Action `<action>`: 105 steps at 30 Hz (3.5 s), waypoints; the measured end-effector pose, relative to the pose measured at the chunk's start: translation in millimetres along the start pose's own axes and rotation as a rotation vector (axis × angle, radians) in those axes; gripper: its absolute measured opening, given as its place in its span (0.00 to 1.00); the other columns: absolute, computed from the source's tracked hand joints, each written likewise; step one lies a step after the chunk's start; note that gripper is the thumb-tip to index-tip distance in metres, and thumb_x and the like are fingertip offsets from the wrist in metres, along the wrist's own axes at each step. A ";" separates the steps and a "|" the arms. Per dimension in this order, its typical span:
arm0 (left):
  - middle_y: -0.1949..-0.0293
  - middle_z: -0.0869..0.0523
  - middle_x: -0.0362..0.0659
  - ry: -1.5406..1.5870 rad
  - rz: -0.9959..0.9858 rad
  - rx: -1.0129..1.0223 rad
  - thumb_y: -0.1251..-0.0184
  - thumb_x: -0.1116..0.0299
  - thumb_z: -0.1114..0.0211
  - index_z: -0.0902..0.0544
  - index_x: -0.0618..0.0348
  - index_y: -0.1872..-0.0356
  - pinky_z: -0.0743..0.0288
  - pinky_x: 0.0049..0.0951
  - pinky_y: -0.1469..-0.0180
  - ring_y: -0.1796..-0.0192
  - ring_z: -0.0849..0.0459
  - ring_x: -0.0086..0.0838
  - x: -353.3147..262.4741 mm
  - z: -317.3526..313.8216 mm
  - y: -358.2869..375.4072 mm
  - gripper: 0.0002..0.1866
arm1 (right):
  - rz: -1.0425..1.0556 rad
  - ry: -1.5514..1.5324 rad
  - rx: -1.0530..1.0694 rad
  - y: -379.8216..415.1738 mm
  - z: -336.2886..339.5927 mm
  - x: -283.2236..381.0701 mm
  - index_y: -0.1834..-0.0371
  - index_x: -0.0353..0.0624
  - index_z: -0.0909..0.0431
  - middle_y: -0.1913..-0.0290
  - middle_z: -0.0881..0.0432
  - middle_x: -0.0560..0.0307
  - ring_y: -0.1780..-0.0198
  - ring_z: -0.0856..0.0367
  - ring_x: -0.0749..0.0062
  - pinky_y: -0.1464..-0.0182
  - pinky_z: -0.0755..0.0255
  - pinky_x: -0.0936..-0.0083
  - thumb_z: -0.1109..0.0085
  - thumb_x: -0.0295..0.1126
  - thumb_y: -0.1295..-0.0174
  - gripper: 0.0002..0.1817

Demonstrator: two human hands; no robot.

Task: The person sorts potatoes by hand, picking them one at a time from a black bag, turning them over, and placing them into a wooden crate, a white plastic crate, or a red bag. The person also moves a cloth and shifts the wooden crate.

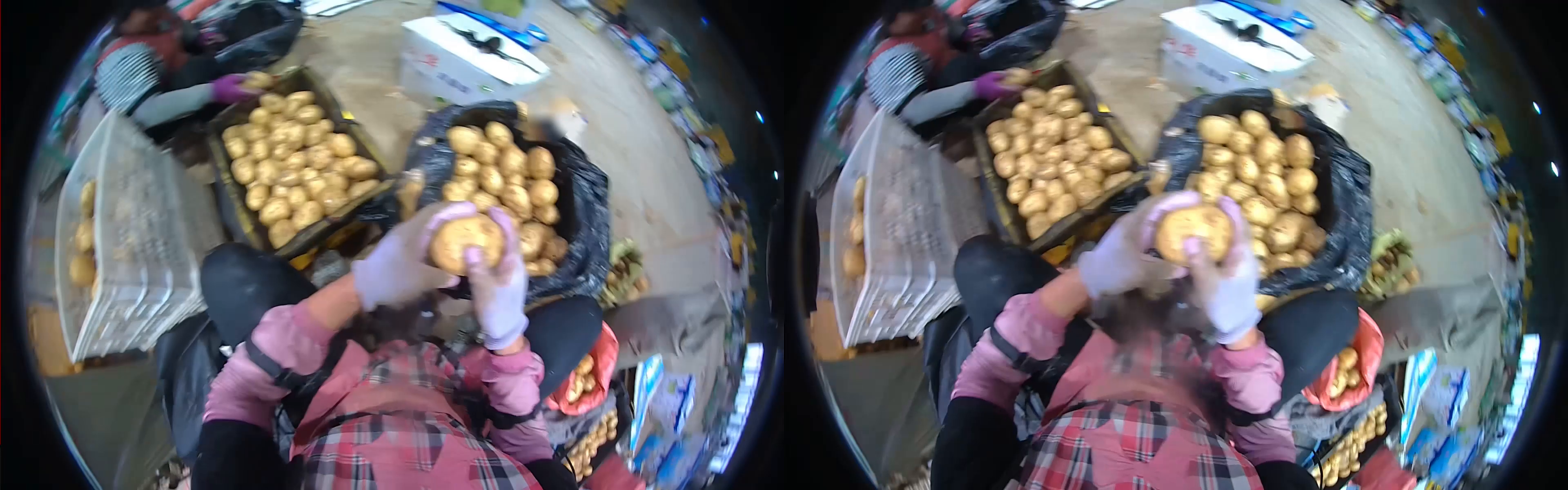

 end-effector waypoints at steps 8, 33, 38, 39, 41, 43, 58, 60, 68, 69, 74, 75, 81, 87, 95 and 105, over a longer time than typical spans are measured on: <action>0.41 0.20 0.43 -0.331 0.141 0.033 0.57 0.63 0.17 0.27 0.53 0.34 0.30 0.32 0.32 0.37 0.22 0.29 7.8 14.8 15.0 0.44 | -0.261 -0.007 0.058 -5.0 3.2 -48.7 0.46 0.31 0.21 0.57 0.14 0.51 0.53 0.18 0.72 0.47 0.25 0.74 0.51 0.33 0.23 0.16; 0.27 0.36 0.64 -1.226 1.126 -0.572 0.35 0.52 0.34 0.39 0.67 0.26 0.40 0.42 0.24 0.26 0.35 0.54 174.7 337.7 61.5 0.42 | -0.070 0.904 0.216 -7.9 -30.0 -112.8 0.50 0.43 0.17 0.61 0.15 0.47 0.61 0.16 0.51 0.57 0.22 0.57 0.44 0.36 0.34 0.14; 0.31 0.35 0.68 -1.388 0.986 -0.512 0.37 0.58 0.30 0.38 0.67 0.28 0.28 0.45 0.34 0.36 0.25 0.59 180.2 318.3 72.3 0.41 | -0.116 0.881 0.237 -9.1 -26.6 -115.5 0.51 0.44 0.18 0.61 0.15 0.50 0.64 0.16 0.53 0.60 0.23 0.56 0.46 0.40 0.33 0.15; 0.32 0.34 0.67 -1.401 0.949 -0.527 0.40 0.58 0.28 0.37 0.65 0.29 0.26 0.45 0.37 0.38 0.23 0.60 180.1 323.7 74.7 0.42 | -0.117 0.889 0.232 -8.7 -27.3 -114.4 0.51 0.44 0.18 0.61 0.15 0.50 0.64 0.16 0.53 0.60 0.23 0.56 0.46 0.40 0.33 0.15; 0.35 0.32 0.65 -1.377 0.909 -0.586 0.48 0.59 0.21 0.34 0.61 0.30 0.23 0.45 0.42 0.43 0.20 0.61 178.0 324.6 69.2 0.45 | -0.120 0.897 0.238 -9.1 -26.8 -114.1 0.52 0.44 0.18 0.61 0.15 0.51 0.63 0.16 0.53 0.60 0.22 0.56 0.46 0.40 0.33 0.15; 0.38 0.29 0.63 -1.414 0.995 -0.541 0.47 0.61 0.22 0.32 0.59 0.34 0.22 0.43 0.44 0.45 0.18 0.56 182.6 320.2 59.7 0.40 | -0.136 0.878 0.235 -9.6 -26.9 -114.1 0.51 0.44 0.18 0.61 0.15 0.51 0.63 0.16 0.52 0.59 0.24 0.57 0.46 0.39 0.33 0.14; 0.58 0.11 0.51 -0.603 0.755 -0.027 0.32 0.52 0.33 0.19 0.61 0.42 0.19 0.33 0.52 0.55 0.12 0.34 -41.9 112.9 -10.9 0.26 | -0.535 0.830 0.696 -163.2 -24.0 -233.0 0.21 0.41 0.46 0.37 0.24 0.31 0.32 0.26 0.45 0.31 0.32 0.62 0.32 0.43 0.42 0.48; 0.51 0.13 0.49 -0.431 0.633 0.090 0.31 0.54 0.32 0.21 0.61 0.39 0.20 0.32 0.48 0.51 0.13 0.33 -18.3 79.2 23.4 0.26 | -0.503 0.856 0.581 -158.2 -38.1 -284.1 0.19 0.42 0.54 0.38 0.23 0.30 0.32 0.26 0.42 0.30 0.34 0.64 0.27 0.42 0.46 0.55; 0.42 0.22 0.49 -0.134 0.548 -0.003 0.30 0.64 0.34 0.30 0.63 0.32 0.22 0.29 0.46 0.47 0.20 0.29 20.6 46.7 15.5 0.29 | -0.723 -0.163 0.494 -138.9 18.0 -172.4 0.33 0.42 0.35 0.59 0.19 0.65 0.71 0.24 0.86 0.76 0.30 0.85 0.22 0.23 0.52 0.42; 0.41 0.22 0.48 -0.125 0.525 -0.011 0.29 0.64 0.35 0.33 0.63 0.30 0.22 0.28 0.46 0.47 0.20 0.27 26.2 42.9 14.0 0.31 | -0.632 -0.170 0.474 -128.0 29.7 -145.5 0.32 0.42 0.35 0.58 0.20 0.65 0.67 0.23 0.84 0.71 0.27 0.84 0.22 0.23 0.52 0.42; 0.38 0.25 0.49 0.021 0.507 0.015 0.33 0.63 0.29 0.43 0.66 0.24 0.24 0.27 0.41 0.41 0.23 0.26 16.3 8.1 -11.0 0.42 | -0.348 -0.285 0.336 -56.5 35.4 -44.2 0.28 0.33 0.40 0.44 0.23 0.59 0.44 0.24 0.76 0.39 0.27 0.76 0.20 0.22 0.55 0.49; 0.36 0.26 0.49 -0.043 0.369 -0.008 0.33 0.63 0.28 0.42 0.66 0.25 0.25 0.28 0.40 0.39 0.24 0.27 16.4 0.3 -14.2 0.42 | -0.329 -0.245 0.292 -43.2 33.3 -42.6 0.28 0.33 0.40 0.42 0.23 0.57 0.42 0.24 0.76 0.38 0.28 0.75 0.18 0.24 0.57 0.51; 0.33 0.27 0.49 -0.153 0.089 -0.009 0.31 0.61 0.30 0.37 0.66 0.28 0.29 0.29 0.35 0.34 0.27 0.27 12.7 -22.6 -12.9 0.37 | -0.148 -0.153 0.167 9.9 20.5 -27.0 0.25 0.33 0.43 0.38 0.24 0.53 0.39 0.23 0.70 0.36 0.28 0.71 0.26 0.23 0.47 0.46; 0.46 0.17 0.46 -0.162 0.123 -0.063 0.18 0.54 0.50 0.26 0.65 0.35 0.24 0.27 0.42 0.45 0.19 0.25 -10.4 -18.9 -13.7 0.25 | -0.348 -0.600 0.169 20.7 27.4 7.3 0.23 0.34 0.47 0.34 0.28 0.51 0.35 0.26 0.69 0.30 0.33 0.69 0.29 0.20 0.44 0.46; 0.41 0.18 0.51 0.626 0.581 0.297 0.19 0.43 0.56 0.35 0.62 0.28 0.14 0.34 0.50 0.49 0.13 0.36 29.6 -2.3 0.5 0.34 | -0.144 -0.317 0.047 25.5 35.1 3.6 0.26 0.32 0.40 0.30 0.31 0.45 0.29 0.31 0.64 0.28 0.36 0.69 0.29 0.22 0.43 0.41; 0.31 0.30 0.47 0.695 0.312 0.233 0.31 0.47 0.34 0.43 0.59 0.23 0.29 0.32 0.31 0.31 0.28 0.29 -21.4 5.3 15.0 0.44 | 0.036 -0.157 0.111 21.4 2.9 6.7 0.24 0.32 0.44 0.24 0.37 0.43 0.26 0.35 0.62 0.27 0.39 0.69 0.25 0.33 0.42 0.47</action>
Point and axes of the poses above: each hand's wrist, its own y-axis away from the middle knuckle, its own z-axis out of the back of the hand, x = y × z, the point moved 1 cm from there along -y, towards the middle knuckle
